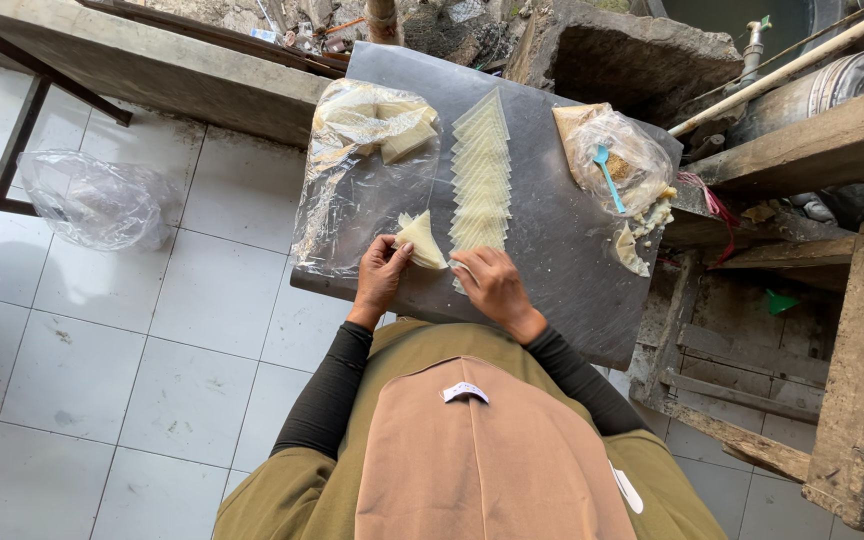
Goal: The person peels thin triangular wrappers from a stack and places them into a new neat stack in the center of the workspace by hand.
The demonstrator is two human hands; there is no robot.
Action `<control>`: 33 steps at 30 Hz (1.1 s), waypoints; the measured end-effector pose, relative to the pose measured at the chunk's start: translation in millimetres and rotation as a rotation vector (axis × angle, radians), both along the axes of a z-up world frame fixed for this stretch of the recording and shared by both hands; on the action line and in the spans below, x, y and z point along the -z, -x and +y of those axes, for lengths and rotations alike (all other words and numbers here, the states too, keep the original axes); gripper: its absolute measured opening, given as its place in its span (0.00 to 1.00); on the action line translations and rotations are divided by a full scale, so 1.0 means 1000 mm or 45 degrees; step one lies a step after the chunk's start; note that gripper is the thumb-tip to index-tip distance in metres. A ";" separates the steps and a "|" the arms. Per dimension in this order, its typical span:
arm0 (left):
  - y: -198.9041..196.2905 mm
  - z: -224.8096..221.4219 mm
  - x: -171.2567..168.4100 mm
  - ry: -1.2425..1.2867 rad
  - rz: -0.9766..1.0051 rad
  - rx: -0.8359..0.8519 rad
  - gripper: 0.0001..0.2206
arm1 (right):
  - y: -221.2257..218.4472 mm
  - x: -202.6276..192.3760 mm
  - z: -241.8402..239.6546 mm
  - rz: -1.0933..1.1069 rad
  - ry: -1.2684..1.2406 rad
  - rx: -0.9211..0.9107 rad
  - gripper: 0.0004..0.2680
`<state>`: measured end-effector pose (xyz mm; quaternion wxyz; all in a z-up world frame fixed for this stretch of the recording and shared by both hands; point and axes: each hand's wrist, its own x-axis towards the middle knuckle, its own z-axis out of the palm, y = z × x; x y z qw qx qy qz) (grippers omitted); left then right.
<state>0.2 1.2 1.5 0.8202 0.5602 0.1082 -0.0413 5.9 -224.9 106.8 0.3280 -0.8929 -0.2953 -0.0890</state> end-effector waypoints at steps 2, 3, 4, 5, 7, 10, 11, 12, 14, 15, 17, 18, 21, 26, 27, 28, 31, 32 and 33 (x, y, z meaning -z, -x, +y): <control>0.000 0.000 0.000 0.001 0.004 -0.001 0.08 | -0.011 0.006 0.017 0.056 -0.128 -0.059 0.09; 0.001 0.000 0.000 0.001 0.004 -0.001 0.08 | -0.016 0.009 0.024 0.144 -0.162 -0.065 0.09; 0.001 0.000 0.000 0.014 0.005 0.007 0.08 | -0.021 0.013 0.032 0.233 -0.197 -0.070 0.10; 0.001 0.000 0.000 0.027 0.003 0.010 0.08 | -0.026 0.016 0.037 0.319 -0.230 -0.082 0.11; 0.001 0.000 0.000 0.019 -0.009 0.018 0.09 | -0.030 0.022 0.042 0.437 -0.267 -0.044 0.11; 0.005 0.001 0.001 -0.028 -0.031 0.030 0.10 | -0.033 0.030 0.045 0.498 -0.280 -0.052 0.11; 0.005 0.000 0.002 -0.035 -0.037 0.037 0.10 | -0.033 0.032 0.045 0.499 -0.279 -0.061 0.11; 0.005 0.000 0.002 -0.041 -0.043 0.043 0.10 | -0.033 0.034 0.045 0.521 -0.292 -0.052 0.11; 0.006 0.001 0.002 -0.060 -0.033 0.036 0.10 | -0.032 0.037 0.046 0.562 -0.321 -0.025 0.10; 0.005 0.000 0.001 -0.069 -0.031 0.036 0.10 | -0.032 0.038 0.045 0.542 -0.316 -0.030 0.10; 0.006 0.000 -0.003 -0.074 -0.032 0.038 0.10 | -0.032 0.039 0.043 0.503 -0.303 -0.040 0.09; 0.005 0.000 -0.004 -0.076 -0.032 0.040 0.10 | -0.032 0.040 0.043 0.494 -0.317 -0.035 0.09; 0.006 0.000 -0.009 -0.110 -0.020 0.045 0.11 | -0.032 0.041 0.041 0.486 -0.342 -0.017 0.09; 0.006 -0.002 -0.014 -0.176 -0.026 0.032 0.12 | -0.030 0.039 0.040 0.524 -0.335 -0.007 0.08; 0.005 -0.003 -0.014 -0.187 -0.035 0.025 0.12 | -0.029 0.039 0.041 0.540 -0.336 -0.011 0.07; 0.005 -0.004 -0.014 -0.239 -0.040 0.015 0.11 | -0.028 0.038 0.041 0.556 -0.336 -0.015 0.07; 0.007 -0.006 -0.014 -0.387 -0.056 -0.009 0.10 | -0.028 0.039 0.042 0.616 -0.383 0.008 0.06; 0.008 -0.006 -0.014 -0.428 -0.058 -0.012 0.10 | -0.027 0.039 0.043 0.641 -0.407 0.022 0.06; 0.008 -0.006 -0.014 -0.470 -0.061 -0.013 0.10 | -0.026 0.040 0.043 0.641 -0.421 0.015 0.06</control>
